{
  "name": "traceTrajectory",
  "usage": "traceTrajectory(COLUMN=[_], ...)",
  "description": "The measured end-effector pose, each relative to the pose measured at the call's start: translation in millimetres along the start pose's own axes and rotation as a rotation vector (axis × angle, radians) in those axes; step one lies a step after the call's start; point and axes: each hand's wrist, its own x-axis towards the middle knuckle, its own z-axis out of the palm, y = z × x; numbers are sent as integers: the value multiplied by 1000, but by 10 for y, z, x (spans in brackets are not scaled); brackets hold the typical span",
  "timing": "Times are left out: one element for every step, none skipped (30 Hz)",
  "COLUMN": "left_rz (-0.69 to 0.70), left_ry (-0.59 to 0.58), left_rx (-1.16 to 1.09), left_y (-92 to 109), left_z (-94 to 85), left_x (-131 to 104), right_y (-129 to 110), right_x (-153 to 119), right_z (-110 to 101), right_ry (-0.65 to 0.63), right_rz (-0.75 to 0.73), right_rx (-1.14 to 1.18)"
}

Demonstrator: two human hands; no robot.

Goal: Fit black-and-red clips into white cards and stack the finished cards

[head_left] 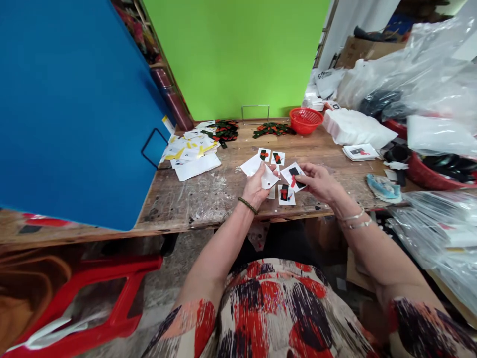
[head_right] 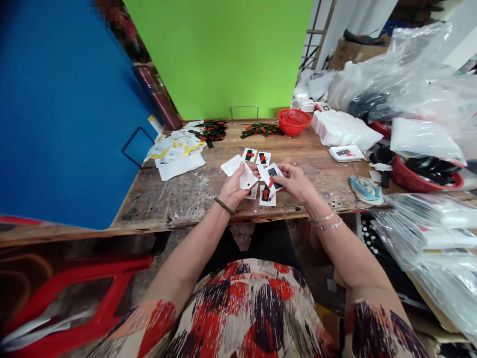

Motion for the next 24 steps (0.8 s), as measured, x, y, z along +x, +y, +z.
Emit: traceTrajectory(left_rz=[14, 25, 36, 49, 63, 77, 90, 100, 104, 107, 108, 109, 110, 110, 109, 108, 109, 111, 117, 127, 138, 146, 152, 155], left_ry=[17, 31, 40, 43, 41, 35, 26, 16, 6, -4, -13, -22, -30, -35, -39, -43, -50, -61, -77, -97, -120, -143, -167, -188], left_rx=[-21, -41, -58, -72, -83, -90, -94, -95, -95, -96, -98, -100, -101, -100, -97, -91, -83, -75, -66, -60, -58, -61, -67, -74], left_y=[-12, -27, -43, -58, -72, -83, -92, -98, -102, -104, -104, -103, -100, -98, -97, -96, -97, -100, -104, -110, -116, -123, -129, -135], left_z=[-11, -19, -26, -32, -35, -36, -35, -32, -28, -22, -15, -8, -1, 4, 8, 11, 11, 9, 5, -1, -8, -16, -24, -32], left_x=[-20, -39, -59, -79, -100, -122, -144, -166, -188, -209, -229, -248, -266, -281, -296, -309, -321, -331, -340, -347, -352, -354, -355, -355], right_y=[40, 87, 139, 195, 251, 305, 355, 398, 434, 461, 481, 493, 499, 498, 493, 484, 473, 460, 446, 433, 420, 407, 396, 385], right_x=[-112, -214, -304, -379, -439, -486, -520, -544, -560, -570, -576, -579, -580, -580, -578, -574, -569, -563, -557, -552, -546, -541, -535, -529], right_z=[71, 149, 229, 310, 387, 460, 525, 581, 627, 663, 687, 702, 708, 707, 700, 689, 676, 662, 648, 633, 619, 604, 588, 571], right_ry=[29, 71, 122, 175, 226, 265, 293, 309, 313, 306, 290, 270, 249, 227, 207, 189, 171, 150, 133, 122, 113, 99, 80, 56], right_rz=[-42, -87, -136, -185, -232, -272, -299, -311, -307, -288, -257, -222, -190, -163, -143, -128, -114, -94, -72, -50, -28, -3, 25, 55], right_rx=[2, -6, -21, -42, -63, -80, -89, -88, -76, -58, -36, -11, 13, 35, 53, 68, 84, 101, 124, 153, 183, 210, 230, 242])
